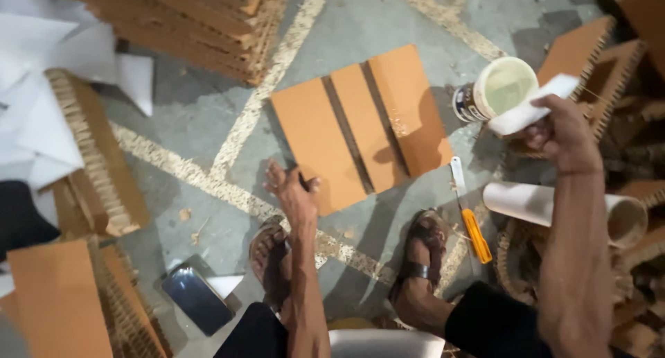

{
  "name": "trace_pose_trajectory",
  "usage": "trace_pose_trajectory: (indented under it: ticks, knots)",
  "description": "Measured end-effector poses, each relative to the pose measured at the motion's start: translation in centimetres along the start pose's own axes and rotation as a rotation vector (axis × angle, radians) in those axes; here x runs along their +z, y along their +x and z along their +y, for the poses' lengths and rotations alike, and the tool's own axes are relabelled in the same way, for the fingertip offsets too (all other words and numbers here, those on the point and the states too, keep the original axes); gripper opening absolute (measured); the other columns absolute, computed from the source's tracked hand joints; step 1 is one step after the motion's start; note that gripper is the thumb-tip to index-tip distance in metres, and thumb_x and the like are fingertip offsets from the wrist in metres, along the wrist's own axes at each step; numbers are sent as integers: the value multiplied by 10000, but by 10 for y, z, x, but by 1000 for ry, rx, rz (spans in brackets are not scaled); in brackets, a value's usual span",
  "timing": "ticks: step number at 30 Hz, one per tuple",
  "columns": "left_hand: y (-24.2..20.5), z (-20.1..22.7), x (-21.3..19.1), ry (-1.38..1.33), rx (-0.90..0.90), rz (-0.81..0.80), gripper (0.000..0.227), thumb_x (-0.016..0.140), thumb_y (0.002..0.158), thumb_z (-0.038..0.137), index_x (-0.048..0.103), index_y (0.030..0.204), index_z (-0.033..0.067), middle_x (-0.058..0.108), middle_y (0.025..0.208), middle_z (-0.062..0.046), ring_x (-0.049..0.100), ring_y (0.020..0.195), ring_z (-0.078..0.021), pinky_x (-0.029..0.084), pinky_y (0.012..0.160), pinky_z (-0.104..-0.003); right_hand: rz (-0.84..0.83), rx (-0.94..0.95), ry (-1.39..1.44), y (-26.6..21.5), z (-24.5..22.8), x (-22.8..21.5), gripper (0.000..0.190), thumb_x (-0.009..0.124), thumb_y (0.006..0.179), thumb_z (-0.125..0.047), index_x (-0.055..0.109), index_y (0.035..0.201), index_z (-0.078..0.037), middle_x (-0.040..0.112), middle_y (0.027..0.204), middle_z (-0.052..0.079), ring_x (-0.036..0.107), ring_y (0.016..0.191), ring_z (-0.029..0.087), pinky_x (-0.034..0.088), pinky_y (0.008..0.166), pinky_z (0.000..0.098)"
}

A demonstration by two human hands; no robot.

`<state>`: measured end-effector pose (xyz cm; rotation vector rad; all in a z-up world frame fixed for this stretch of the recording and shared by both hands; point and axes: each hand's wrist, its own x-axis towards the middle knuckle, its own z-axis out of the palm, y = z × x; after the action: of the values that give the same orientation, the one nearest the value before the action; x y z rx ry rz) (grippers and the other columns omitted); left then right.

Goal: The person applies glue to the edges of flat cardboard pieces using a foam roller, then folds and presses the pieces together to form a box. The person secures the assembled box with a rubber band and places it on a stack of finished boxes.

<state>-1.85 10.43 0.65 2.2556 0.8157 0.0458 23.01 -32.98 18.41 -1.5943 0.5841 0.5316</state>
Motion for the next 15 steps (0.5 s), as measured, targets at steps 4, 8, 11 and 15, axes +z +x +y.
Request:
trace_pose_trajectory:
  ticks: [4, 8, 11, 15]
  knots:
    - [-3, 16, -8, -32, -2, -13, 832, 895, 704, 224, 497, 1392, -18, 209, 1639, -316, 198, 1521, -502, 116, 1229, -663, -184, -17, 484, -21, 42, 49, 343, 671, 966, -295, 640, 1143, -3, 622, 777, 51, 598, 579, 126, 493, 508, 219]
    - [-8, 20, -7, -25, 111, -17, 987, 885, 761, 228, 340, 1541, -32, 154, 1663, -283, 142, 1520, -498, 86, 1217, -661, -262, -151, 733, -31, 101, 116, 283, 720, 983, -161, 615, 1190, 0, 714, 974, 145, 688, 759, 170, 576, 728, 250]
    - [-5, 27, 2, 108, 220, -205, 1075, 886, 715, 229, 288, 1558, -67, 115, 1653, -249, 129, 1537, -447, 102, 1236, -629, -313, -199, 824, -44, 137, 160, 97, 674, 1039, -51, 577, 1033, -45, 691, 931, 90, 724, 863, 206, 602, 823, 344]
    - [-13, 27, 11, 87, 237, -369, 975, 875, 732, 160, 316, 1498, -67, 113, 1690, -224, 123, 1570, -418, 183, 1257, -546, -102, -218, 483, -77, 173, 198, 170, 699, 918, -62, 660, 1082, -36, 731, 988, 60, 737, 906, 189, 623, 830, 347]
